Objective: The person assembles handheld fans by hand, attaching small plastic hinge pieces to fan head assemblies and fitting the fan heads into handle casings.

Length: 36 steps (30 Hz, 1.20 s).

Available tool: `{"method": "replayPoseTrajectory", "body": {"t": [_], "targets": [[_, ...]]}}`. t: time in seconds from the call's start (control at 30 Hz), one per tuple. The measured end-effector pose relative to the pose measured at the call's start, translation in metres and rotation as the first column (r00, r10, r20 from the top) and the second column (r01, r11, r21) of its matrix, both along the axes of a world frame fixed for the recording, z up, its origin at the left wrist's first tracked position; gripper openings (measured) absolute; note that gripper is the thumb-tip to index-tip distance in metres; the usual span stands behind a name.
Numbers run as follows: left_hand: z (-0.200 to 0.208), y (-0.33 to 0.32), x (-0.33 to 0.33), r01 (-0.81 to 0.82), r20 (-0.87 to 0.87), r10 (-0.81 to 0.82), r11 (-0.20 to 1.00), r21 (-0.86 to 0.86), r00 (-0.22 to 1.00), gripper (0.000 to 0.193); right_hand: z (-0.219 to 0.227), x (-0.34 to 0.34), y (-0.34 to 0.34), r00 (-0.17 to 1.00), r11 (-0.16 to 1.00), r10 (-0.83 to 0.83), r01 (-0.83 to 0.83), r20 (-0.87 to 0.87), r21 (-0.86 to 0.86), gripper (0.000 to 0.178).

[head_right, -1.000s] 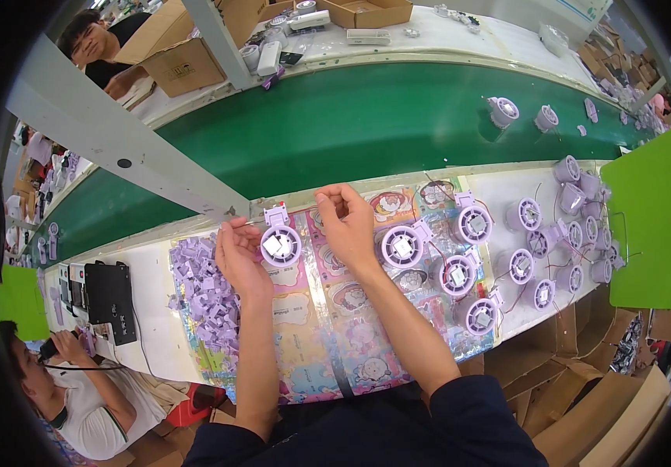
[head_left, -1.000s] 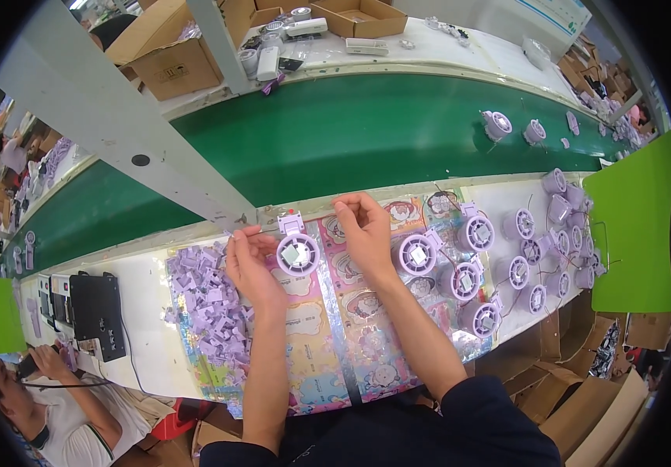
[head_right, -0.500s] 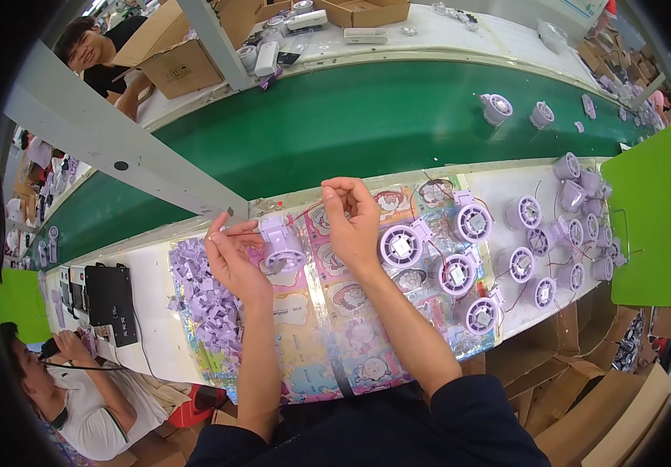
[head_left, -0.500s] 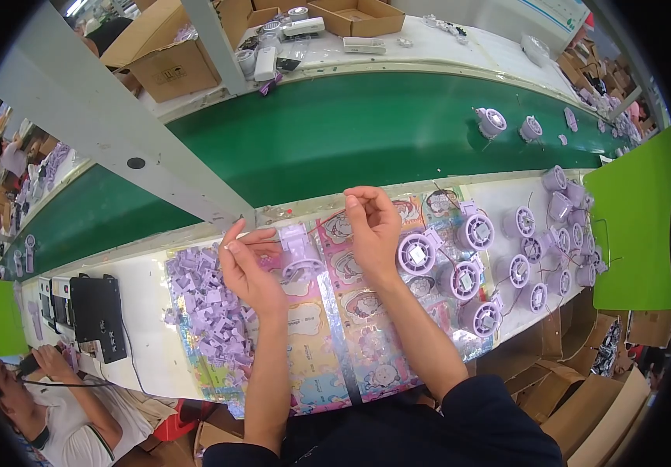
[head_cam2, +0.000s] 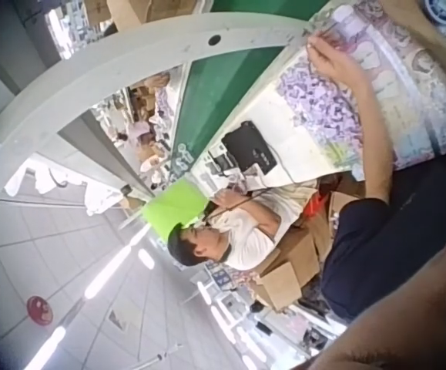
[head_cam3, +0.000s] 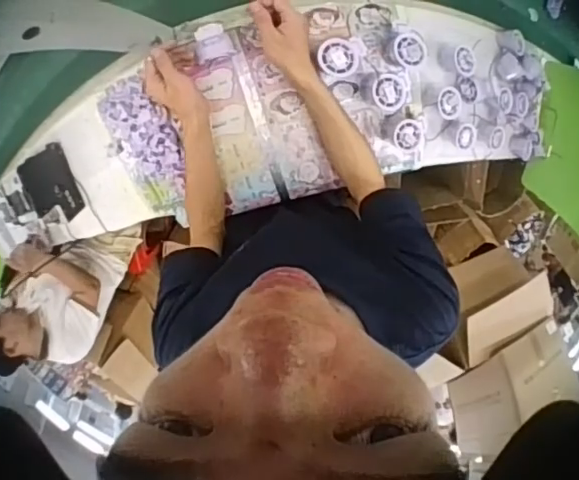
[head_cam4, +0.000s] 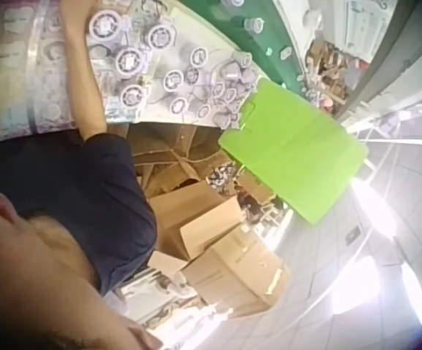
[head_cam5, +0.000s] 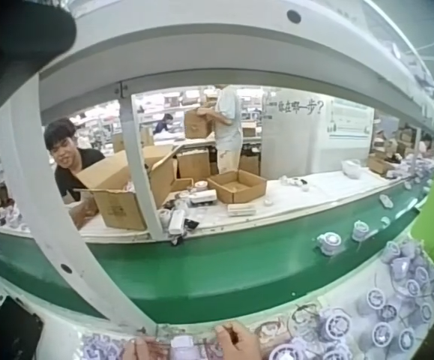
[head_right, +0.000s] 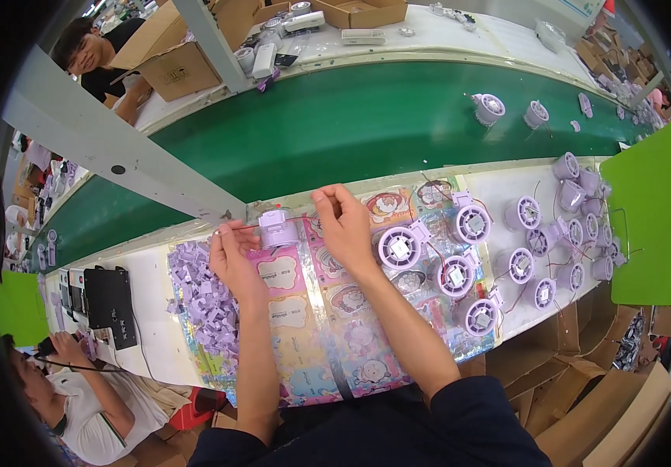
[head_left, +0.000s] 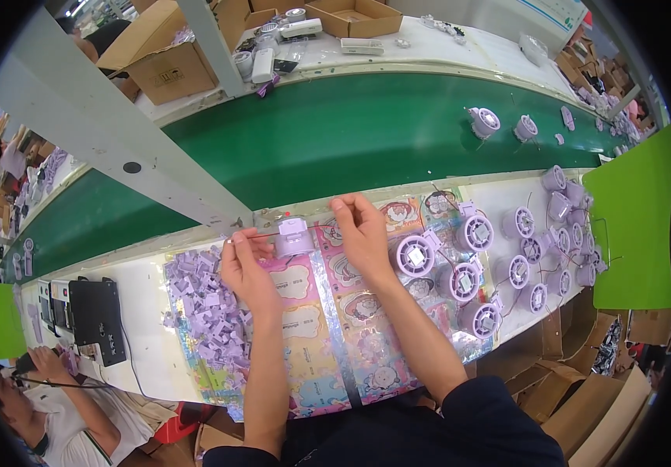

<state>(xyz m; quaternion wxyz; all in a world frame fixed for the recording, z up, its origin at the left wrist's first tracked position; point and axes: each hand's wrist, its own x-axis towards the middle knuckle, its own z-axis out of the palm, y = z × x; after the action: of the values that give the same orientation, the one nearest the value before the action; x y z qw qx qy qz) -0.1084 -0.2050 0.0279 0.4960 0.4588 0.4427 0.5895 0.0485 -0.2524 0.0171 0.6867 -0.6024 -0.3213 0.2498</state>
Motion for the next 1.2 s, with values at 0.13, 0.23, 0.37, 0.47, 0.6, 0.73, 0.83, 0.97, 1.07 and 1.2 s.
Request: {"method": "replayPoseTrajectory", "body": {"t": [0.13,0.23,0.37,0.47,0.6,0.73,0.83,0.97,1.07,1.2], "targets": [[-0.001,0.001,0.001,0.026,-0.018,-0.027,1.0,-0.013,0.999,0.032,0.004,-0.001,-0.004,0.993,0.99,0.103,-0.097,0.055,-0.103,0.027],[0.001,0.0,0.004,0.003,-0.023,-0.003,1.0,0.007,1.0,0.031,0.012,-0.001,-0.007,0.99,0.981,0.136,-0.13,0.03,-0.145,0.032],[-0.005,0.001,0.001,0.009,-0.014,-0.009,1.0,0.007,1.0,0.029,0.015,0.001,-0.009,0.982,0.977,0.182,-0.174,0.049,-0.126,0.039],[-0.005,0.005,0.003,0.077,-0.029,-0.076,0.997,0.007,0.997,0.028,0.007,-0.006,-0.006,0.981,0.981,0.193,-0.193,-0.002,0.003,0.042],[-0.006,0.004,0.009,0.205,-0.04,-0.204,0.978,0.039,0.978,0.027,0.003,-0.003,-0.01,0.939,0.938,0.345,-0.344,0.011,-0.045,0.041],[-0.007,0.003,0.011,0.214,-0.067,-0.209,0.975,0.067,0.976,0.027,0.004,-0.003,-0.009,0.931,0.93,0.366,-0.365,0.012,-0.042,0.039],[-0.004,0.0,0.007,0.248,-0.048,-0.249,0.969,-0.021,0.967,0.025,0.007,-0.004,-0.009,0.925,0.923,0.38,-0.381,-0.03,-0.057,0.038],[-0.008,-0.003,0.01,0.255,-0.129,-0.251,0.967,0.014,0.959,0.021,0.005,-0.006,-0.009,0.926,0.922,0.376,-0.374,0.009,-0.097,0.038],[-0.008,-0.004,0.01,0.252,-0.144,-0.251,0.968,-0.011,0.957,0.02,0.007,-0.007,-0.008,0.932,0.929,0.362,-0.361,0.008,-0.08,0.039],[-0.008,-0.005,0.012,0.261,-0.136,-0.259,0.965,-0.005,0.956,0.023,0.003,-0.006,-0.007,0.943,0.938,0.333,-0.333,-0.016,-0.091,0.044]]}}
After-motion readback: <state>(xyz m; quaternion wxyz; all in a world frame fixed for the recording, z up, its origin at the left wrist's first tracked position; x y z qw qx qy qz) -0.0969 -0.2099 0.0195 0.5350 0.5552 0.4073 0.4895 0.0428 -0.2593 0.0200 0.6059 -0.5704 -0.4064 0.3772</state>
